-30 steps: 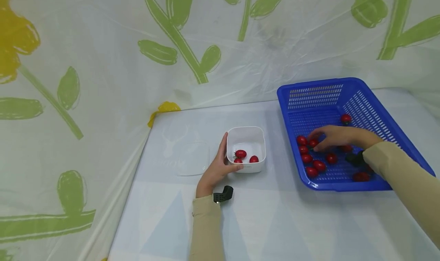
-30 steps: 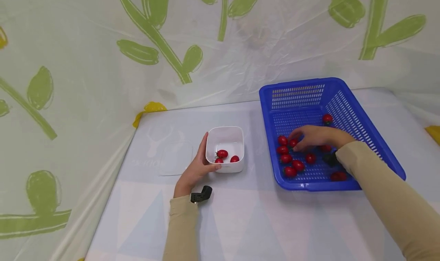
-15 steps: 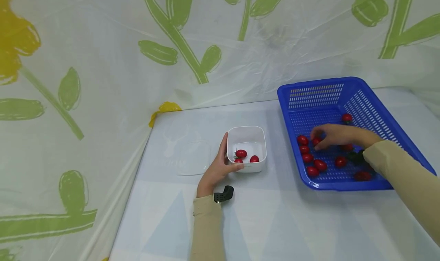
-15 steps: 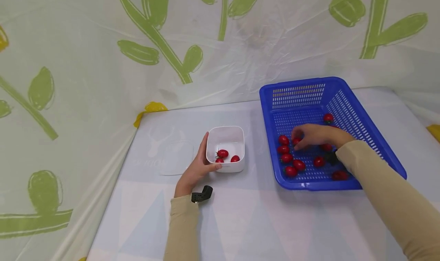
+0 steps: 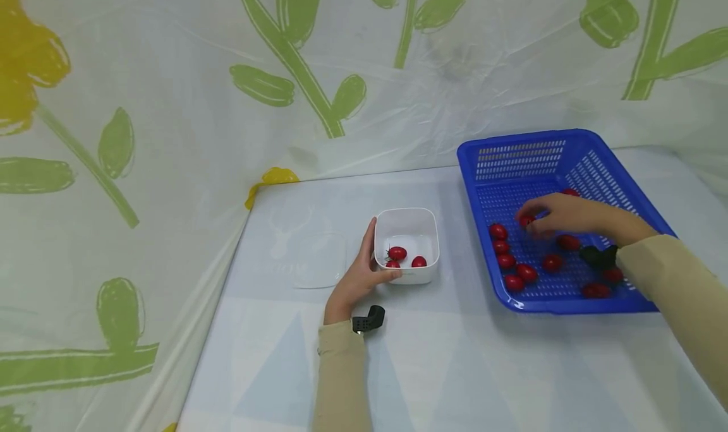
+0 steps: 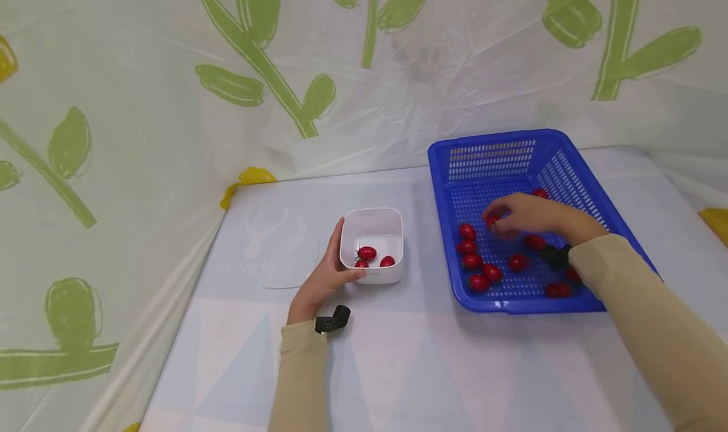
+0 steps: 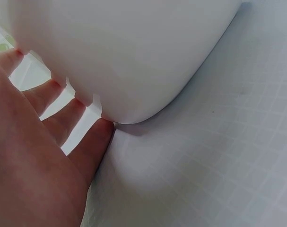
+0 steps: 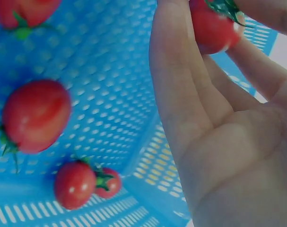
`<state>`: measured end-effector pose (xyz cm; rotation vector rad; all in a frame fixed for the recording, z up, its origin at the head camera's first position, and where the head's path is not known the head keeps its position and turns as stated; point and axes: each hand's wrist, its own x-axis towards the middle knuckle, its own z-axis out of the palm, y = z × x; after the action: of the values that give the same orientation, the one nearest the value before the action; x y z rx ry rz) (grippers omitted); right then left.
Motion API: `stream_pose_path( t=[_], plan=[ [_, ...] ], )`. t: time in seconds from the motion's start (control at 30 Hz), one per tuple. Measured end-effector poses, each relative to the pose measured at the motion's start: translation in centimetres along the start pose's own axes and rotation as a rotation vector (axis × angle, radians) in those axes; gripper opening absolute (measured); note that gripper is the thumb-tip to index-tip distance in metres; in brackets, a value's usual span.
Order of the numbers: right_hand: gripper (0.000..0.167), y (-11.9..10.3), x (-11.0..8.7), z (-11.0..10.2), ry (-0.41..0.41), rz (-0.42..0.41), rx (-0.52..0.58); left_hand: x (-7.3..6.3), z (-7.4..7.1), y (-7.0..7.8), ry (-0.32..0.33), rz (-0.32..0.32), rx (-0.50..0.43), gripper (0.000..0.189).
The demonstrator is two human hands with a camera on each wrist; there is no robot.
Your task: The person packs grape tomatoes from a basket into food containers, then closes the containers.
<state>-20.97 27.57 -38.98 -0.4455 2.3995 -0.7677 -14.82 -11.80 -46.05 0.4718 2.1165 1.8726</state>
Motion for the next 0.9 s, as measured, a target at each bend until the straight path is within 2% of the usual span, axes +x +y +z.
stream_pose_path(
  t=[0.27, 0.43, 0.6, 0.9],
  plan=[
    [0.038, -2.0, -1.4, -0.3, 0.139, -0.068, -0.001, -0.1, -0.1, -0.1, 0.003, 0.002, 0.002, 0.103],
    [0.039, -3.4, -2.4, -0.1, 0.222, -0.064, -0.041, -0.1, -0.1, 0.0, 0.000, -0.007, -0.005, 0.103],
    [0.039, -5.0, -3.8, 0.6, 0.320, -0.064, -0.006, -0.1, 0.0, -0.1, -0.005, -0.007, -0.024, 0.104],
    [0.039, -7.5, -5.4, 3.0, 0.483, -0.135, 0.105, 0.8, -0.3, -2.4, 0.023, 0.004, -0.023, 0.103]
  ],
)
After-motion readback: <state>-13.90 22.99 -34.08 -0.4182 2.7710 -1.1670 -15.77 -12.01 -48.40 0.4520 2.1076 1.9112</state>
